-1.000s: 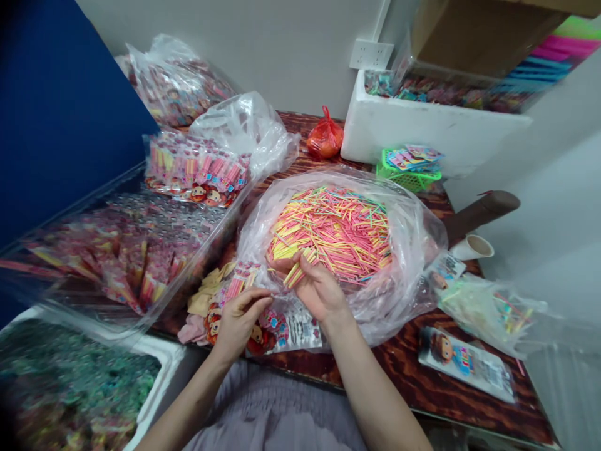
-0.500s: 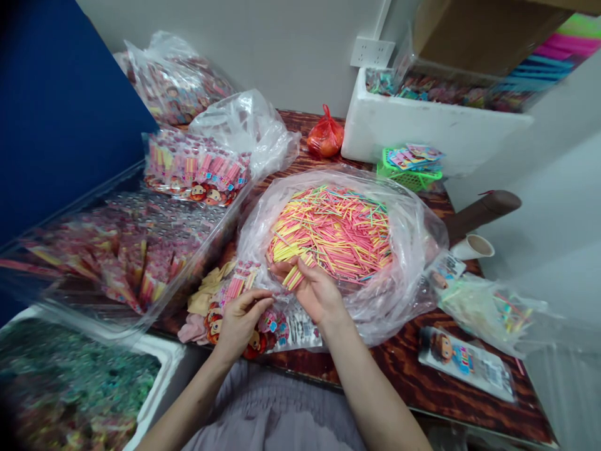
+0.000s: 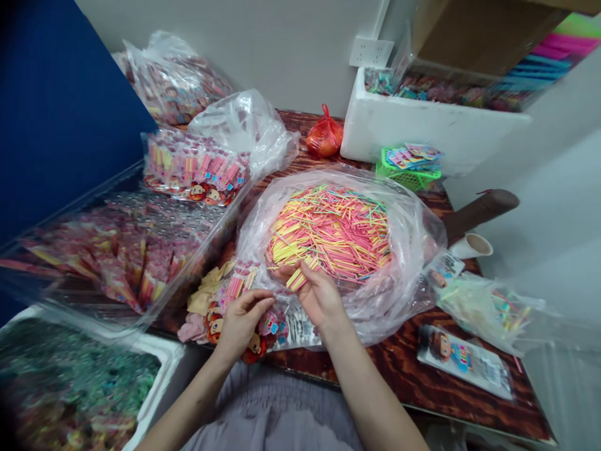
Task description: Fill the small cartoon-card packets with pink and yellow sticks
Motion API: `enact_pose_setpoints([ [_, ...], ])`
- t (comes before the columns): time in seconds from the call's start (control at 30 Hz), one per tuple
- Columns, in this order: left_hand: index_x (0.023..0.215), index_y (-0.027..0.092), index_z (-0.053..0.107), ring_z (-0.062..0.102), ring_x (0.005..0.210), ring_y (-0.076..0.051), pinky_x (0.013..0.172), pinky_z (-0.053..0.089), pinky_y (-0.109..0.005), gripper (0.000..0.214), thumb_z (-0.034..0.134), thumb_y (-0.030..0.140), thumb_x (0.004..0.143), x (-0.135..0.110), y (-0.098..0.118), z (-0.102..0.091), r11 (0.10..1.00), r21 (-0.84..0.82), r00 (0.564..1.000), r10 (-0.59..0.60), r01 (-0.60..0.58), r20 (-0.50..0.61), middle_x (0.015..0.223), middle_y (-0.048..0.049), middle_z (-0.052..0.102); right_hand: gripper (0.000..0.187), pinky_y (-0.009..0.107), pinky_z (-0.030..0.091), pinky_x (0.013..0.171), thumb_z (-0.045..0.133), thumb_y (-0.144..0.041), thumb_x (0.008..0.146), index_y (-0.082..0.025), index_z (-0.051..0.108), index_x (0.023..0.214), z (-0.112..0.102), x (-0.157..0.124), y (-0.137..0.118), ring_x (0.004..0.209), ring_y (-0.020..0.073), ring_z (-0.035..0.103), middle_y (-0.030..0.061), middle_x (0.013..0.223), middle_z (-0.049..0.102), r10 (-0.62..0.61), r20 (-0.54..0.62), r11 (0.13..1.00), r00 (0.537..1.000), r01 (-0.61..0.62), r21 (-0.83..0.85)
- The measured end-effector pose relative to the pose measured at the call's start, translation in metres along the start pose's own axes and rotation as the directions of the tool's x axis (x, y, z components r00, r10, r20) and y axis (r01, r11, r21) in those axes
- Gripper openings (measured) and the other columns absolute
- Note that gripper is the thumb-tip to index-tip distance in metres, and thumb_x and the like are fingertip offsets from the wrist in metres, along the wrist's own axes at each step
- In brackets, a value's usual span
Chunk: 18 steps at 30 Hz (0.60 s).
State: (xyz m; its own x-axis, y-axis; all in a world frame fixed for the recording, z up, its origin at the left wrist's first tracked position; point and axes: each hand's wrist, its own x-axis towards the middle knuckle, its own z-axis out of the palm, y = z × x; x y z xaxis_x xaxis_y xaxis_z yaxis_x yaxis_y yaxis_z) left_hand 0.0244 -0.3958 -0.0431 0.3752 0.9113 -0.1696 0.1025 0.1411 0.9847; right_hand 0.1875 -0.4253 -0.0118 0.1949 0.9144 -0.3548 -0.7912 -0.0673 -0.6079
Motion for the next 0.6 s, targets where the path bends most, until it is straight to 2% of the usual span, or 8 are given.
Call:
enact_pose_setpoints([
  [0.1,0.078,0.016,0.071,0.057,0.06,-0.011,0.058,0.045,-0.021,0.015,0.07,0.03,0.073,0.0,0.0005,0.0,0.996,-0.068,0.998,-0.06,0.06,0.009,0.068,0.0008,0.067,0.014,0.043,0.049,0.097,0.075,-0.03,0.075,-0.019,0.068,0.082,-0.0015,-0.0007,-0.0012,0.086,0.0227,0.073,0.0032,0.078,0.077,0.003,0.007,1.0,1.0,-0.003,0.031],
  [0.2,0.076,0.015,0.067,0.056,0.059,-0.01,0.057,0.044,-0.02,0.017,0.072,0.03,0.071,0.0003,-0.0002,0.0014,0.988,-0.13,0.997,-0.083,0.083,0.008,0.066,0.0016,0.064,0.014,0.042,0.048,0.097,0.073,-0.031,0.078,-0.018,0.069,0.082,0.001,-0.0037,-0.0013,0.091,0.0233,0.071,0.0044,0.079,0.076,-0.04,0.047,0.998,0.998,0.042,-0.037],
  [0.3,0.073,0.015,0.063,0.054,0.057,-0.01,0.055,0.043,-0.019,0.02,0.073,0.033,0.071,0.0007,-0.002,0.0024,0.984,-0.153,0.996,-0.092,0.094,0.017,0.063,0.003,0.06,0.015,0.041,0.046,0.098,0.072,-0.032,0.079,-0.018,0.07,0.083,0.0038,-0.0055,-0.0004,0.094,0.024,0.071,0.0052,0.079,0.076,-0.056,0.075,0.993,0.996,0.063,-0.1],
  [0.4,0.073,0.016,0.061,0.054,0.055,-0.01,0.054,0.043,-0.02,0.022,0.07,0.036,0.074,-0.0002,-0.004,0.0017,0.982,-0.153,0.993,-0.105,0.112,0.049,0.061,0.0035,0.059,0.014,0.041,0.046,0.1,0.073,-0.032,0.079,-0.019,0.07,0.082,0.0028,-0.004,0.0003,0.093,0.0231,0.071,0.004,0.08,0.076,-0.058,0.066,0.996,0.996,0.062,-0.064],
  [0.5,0.074,0.016,0.061,0.053,0.052,-0.01,0.052,0.041,-0.02,0.023,0.064,0.038,0.08,-0.0024,-0.0045,-0.0001,0.99,-0.104,0.994,-0.086,0.093,0.07,0.058,0.0033,0.059,0.012,0.041,0.045,0.102,0.073,-0.031,0.079,-0.02,0.069,0.081,-0.0021,-0.0001,-0.0003,0.094,0.0213,0.07,0.0027,0.082,0.076,-0.05,0.046,0.999,0.998,0.049,0.015],
  [0.6,0.074,0.016,0.064,0.054,0.056,-0.011,0.055,0.042,-0.021,0.02,0.061,0.034,0.083,-0.0037,-0.0032,-0.0012,1.0,-0.011,0.999,-0.003,0.003,0.04,0.061,0.0023,0.06,0.01,0.04,0.044,0.104,0.071,-0.029,0.08,-0.021,0.068,0.083,-0.0058,0.0034,-0.0023,0.095,0.0196,0.07,0.0024,0.087,0.076,-0.053,0.032,0.997,0.998,0.051,0.061],
])
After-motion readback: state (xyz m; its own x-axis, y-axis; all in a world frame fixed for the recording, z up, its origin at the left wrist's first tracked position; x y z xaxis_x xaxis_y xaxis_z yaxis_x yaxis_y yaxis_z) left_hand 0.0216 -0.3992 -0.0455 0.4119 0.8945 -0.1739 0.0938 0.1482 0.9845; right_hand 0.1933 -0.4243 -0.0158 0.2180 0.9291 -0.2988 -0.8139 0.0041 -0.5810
